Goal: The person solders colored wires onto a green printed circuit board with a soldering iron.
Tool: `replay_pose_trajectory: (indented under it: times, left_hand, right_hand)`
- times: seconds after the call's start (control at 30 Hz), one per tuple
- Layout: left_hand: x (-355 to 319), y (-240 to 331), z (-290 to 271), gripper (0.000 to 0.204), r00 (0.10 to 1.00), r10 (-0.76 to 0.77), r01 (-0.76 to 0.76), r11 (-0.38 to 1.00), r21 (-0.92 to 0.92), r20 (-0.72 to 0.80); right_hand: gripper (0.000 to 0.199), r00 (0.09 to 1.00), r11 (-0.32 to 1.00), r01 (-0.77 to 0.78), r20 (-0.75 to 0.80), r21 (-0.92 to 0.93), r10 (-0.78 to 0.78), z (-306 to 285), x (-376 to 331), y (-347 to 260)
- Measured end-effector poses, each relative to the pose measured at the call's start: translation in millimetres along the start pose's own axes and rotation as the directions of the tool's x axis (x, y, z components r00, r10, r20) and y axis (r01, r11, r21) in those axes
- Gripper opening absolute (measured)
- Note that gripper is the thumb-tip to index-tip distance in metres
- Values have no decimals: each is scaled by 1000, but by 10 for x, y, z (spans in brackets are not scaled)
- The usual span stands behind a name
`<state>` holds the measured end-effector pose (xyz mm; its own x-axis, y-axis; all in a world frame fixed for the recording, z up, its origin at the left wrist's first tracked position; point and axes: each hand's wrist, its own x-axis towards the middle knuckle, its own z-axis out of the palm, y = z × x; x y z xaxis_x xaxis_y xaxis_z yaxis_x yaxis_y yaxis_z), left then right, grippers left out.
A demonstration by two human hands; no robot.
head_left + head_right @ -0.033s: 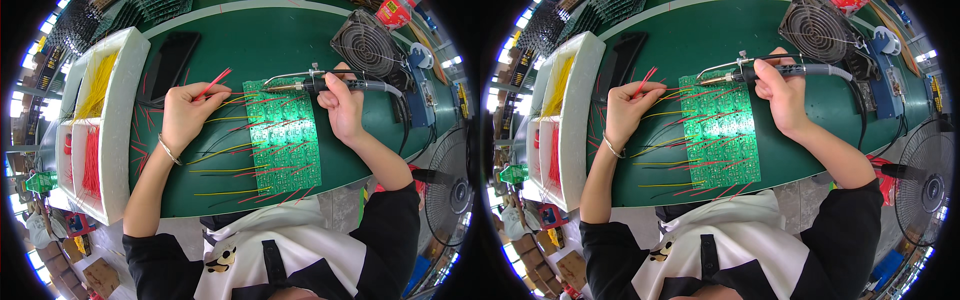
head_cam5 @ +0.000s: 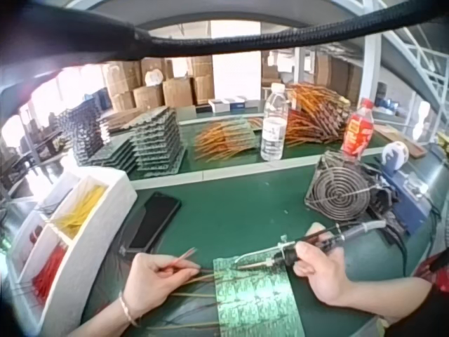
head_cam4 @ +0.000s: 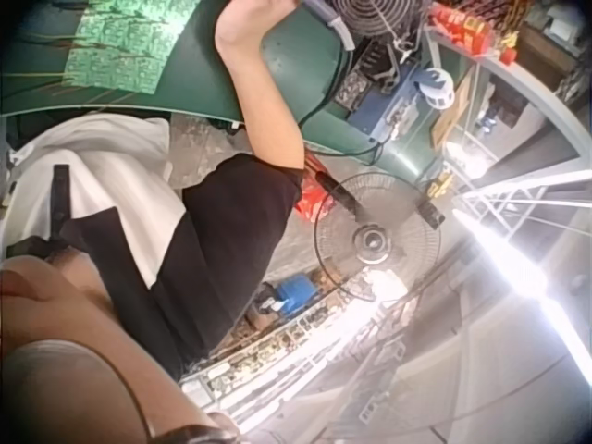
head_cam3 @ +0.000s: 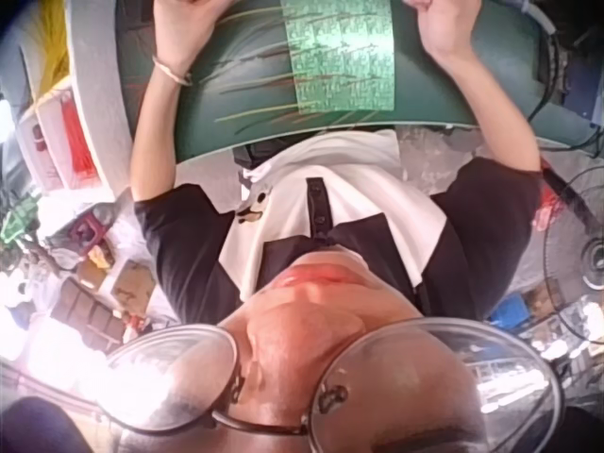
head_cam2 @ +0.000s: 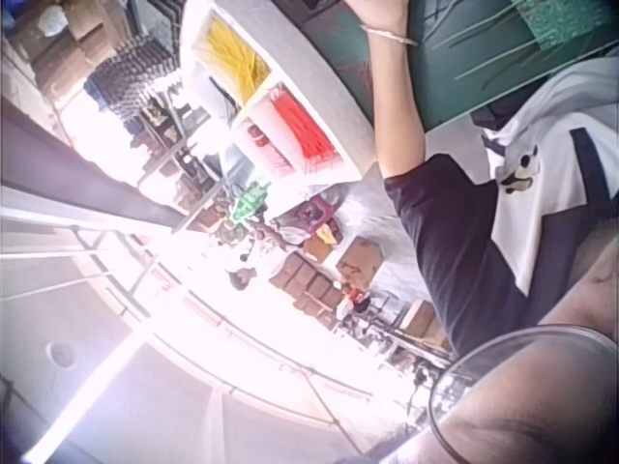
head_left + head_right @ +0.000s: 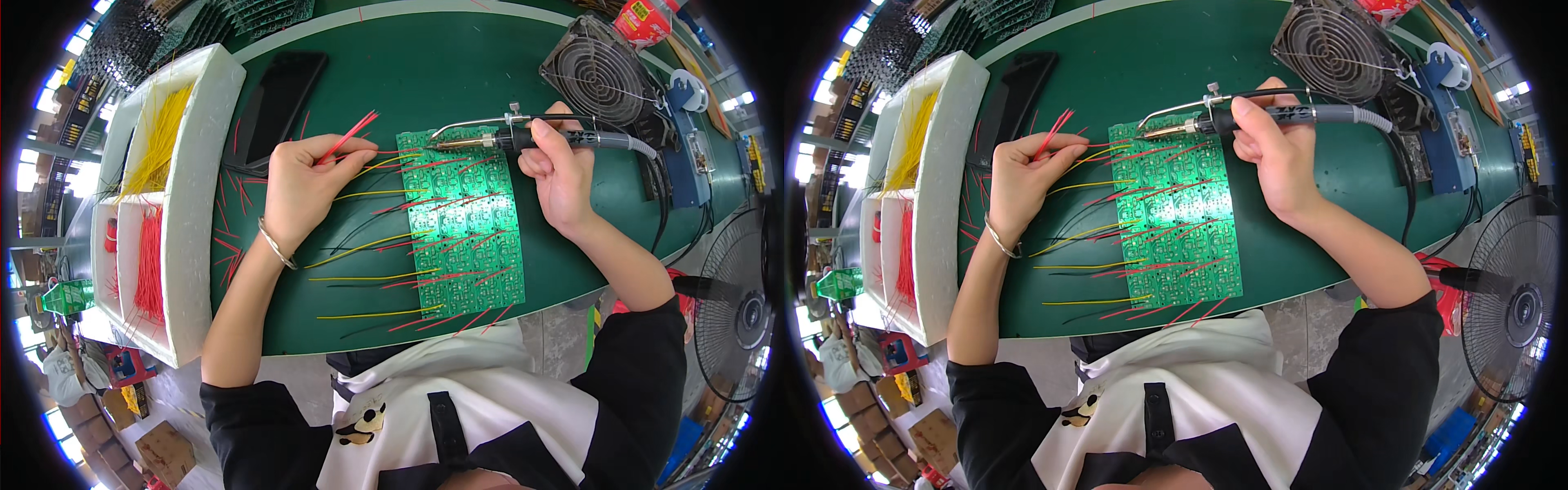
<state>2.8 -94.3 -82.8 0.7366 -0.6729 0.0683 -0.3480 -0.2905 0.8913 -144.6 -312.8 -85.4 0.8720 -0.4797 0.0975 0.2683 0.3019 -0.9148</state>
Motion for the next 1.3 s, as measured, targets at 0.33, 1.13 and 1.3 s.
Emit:
replay_pose_trajectory:
  times: [0.33,1.13,1.3]
  left_hand:
    - [-3,-4,20,11,1000,0,0,1000,10,-13]
    - [39,-11,-69,13,997,20,-21,1000,6,68]
    - [1,-32,-82,13,998,42,-42,999,-7,44]
  right_hand:
    - [17,1000,1000,16,-27,22,-15,-11,-10,2]
    - [19,994,973,-95,-42,211,106,46,91,50]
    - [20,991,972,-125,-12,200,130,100,139,45]
